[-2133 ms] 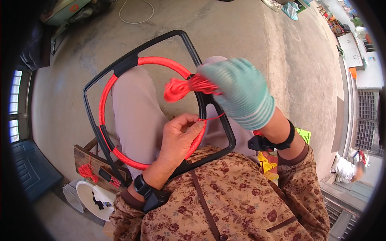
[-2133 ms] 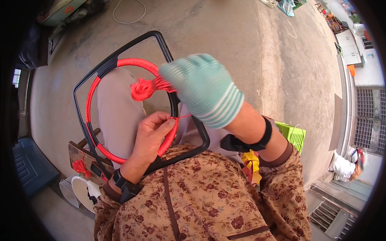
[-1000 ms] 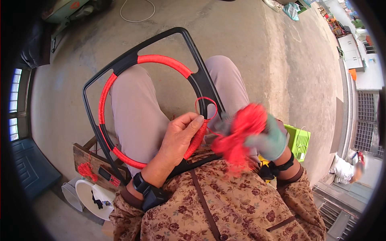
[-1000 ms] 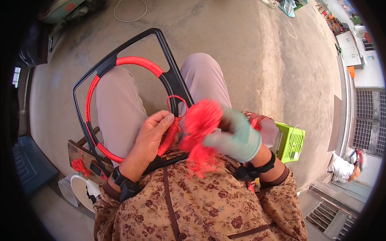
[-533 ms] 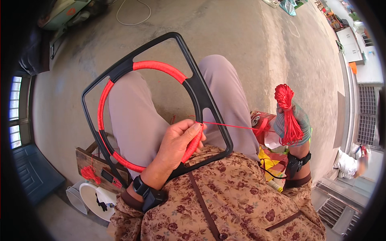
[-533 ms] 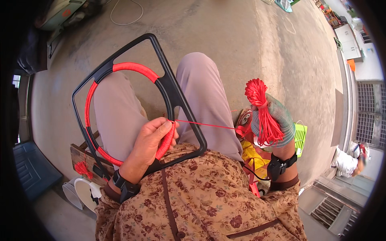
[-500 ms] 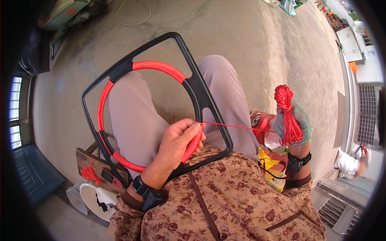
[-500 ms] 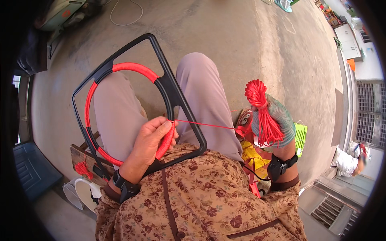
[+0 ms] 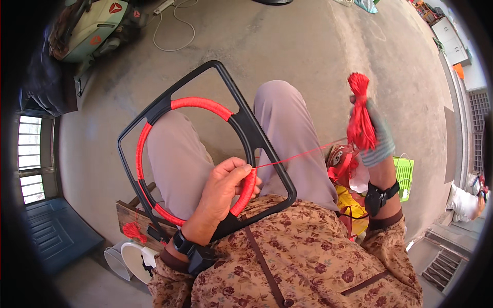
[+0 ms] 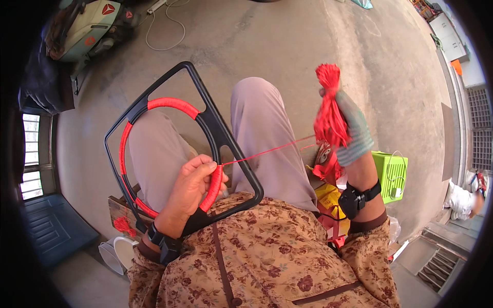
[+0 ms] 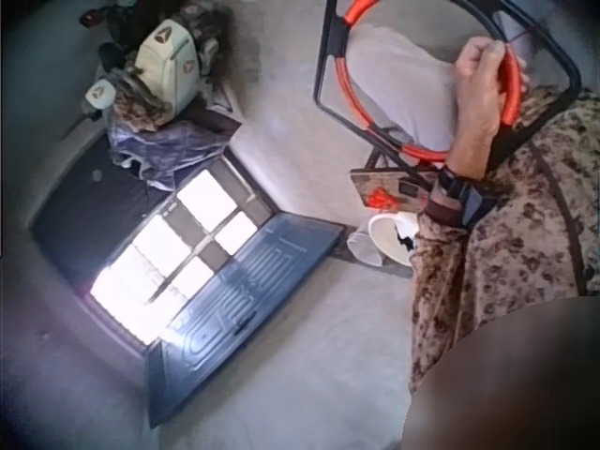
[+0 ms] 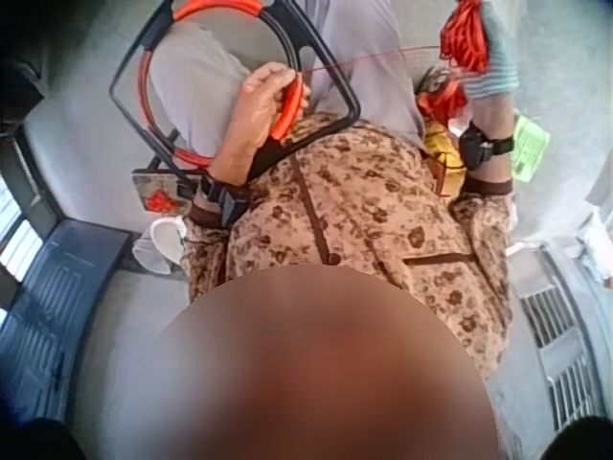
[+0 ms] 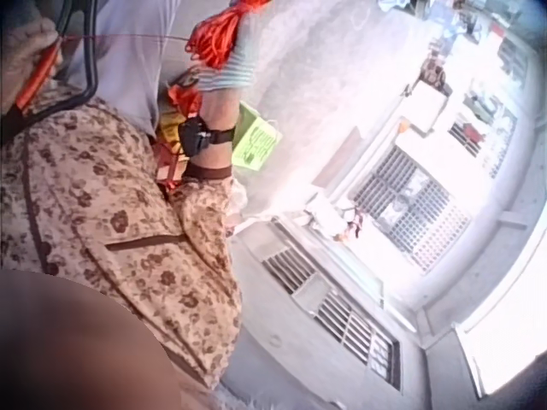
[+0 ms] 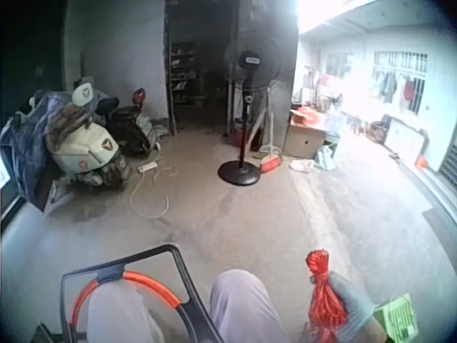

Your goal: Wrapping a red cord around the circular part of a black plastic frame.

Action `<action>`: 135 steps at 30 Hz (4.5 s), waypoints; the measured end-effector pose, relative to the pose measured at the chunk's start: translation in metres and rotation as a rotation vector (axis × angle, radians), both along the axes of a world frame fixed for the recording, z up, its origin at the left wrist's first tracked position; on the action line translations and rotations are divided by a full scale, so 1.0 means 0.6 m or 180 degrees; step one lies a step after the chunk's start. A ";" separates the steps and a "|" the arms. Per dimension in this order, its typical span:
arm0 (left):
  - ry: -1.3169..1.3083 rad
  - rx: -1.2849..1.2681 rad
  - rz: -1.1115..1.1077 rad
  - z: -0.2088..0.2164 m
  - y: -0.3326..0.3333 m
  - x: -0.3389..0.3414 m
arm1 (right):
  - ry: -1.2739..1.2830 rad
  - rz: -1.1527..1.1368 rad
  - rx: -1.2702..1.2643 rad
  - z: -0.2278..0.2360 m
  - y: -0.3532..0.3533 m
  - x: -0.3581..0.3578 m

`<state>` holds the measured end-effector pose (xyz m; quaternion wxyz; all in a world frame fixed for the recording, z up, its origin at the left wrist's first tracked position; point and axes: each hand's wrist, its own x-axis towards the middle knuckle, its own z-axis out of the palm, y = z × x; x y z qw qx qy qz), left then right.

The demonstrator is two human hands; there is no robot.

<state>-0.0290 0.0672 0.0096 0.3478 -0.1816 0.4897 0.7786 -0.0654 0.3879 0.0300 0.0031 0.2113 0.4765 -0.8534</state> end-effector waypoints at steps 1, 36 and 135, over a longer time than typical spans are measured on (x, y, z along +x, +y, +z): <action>0.0002 -0.0020 -0.0010 0.000 0.000 -0.001 | 0.0065 -0.0080 0.0139 -0.003 -0.004 -0.016; 0.0212 -0.0429 -0.0053 -0.009 0.014 0.016 | 0.1340 0.0414 0.3265 -0.009 -0.129 0.023; 0.0411 0.0475 0.0111 -0.041 0.008 0.007 | 0.2691 0.2189 0.3142 0.021 -0.173 0.059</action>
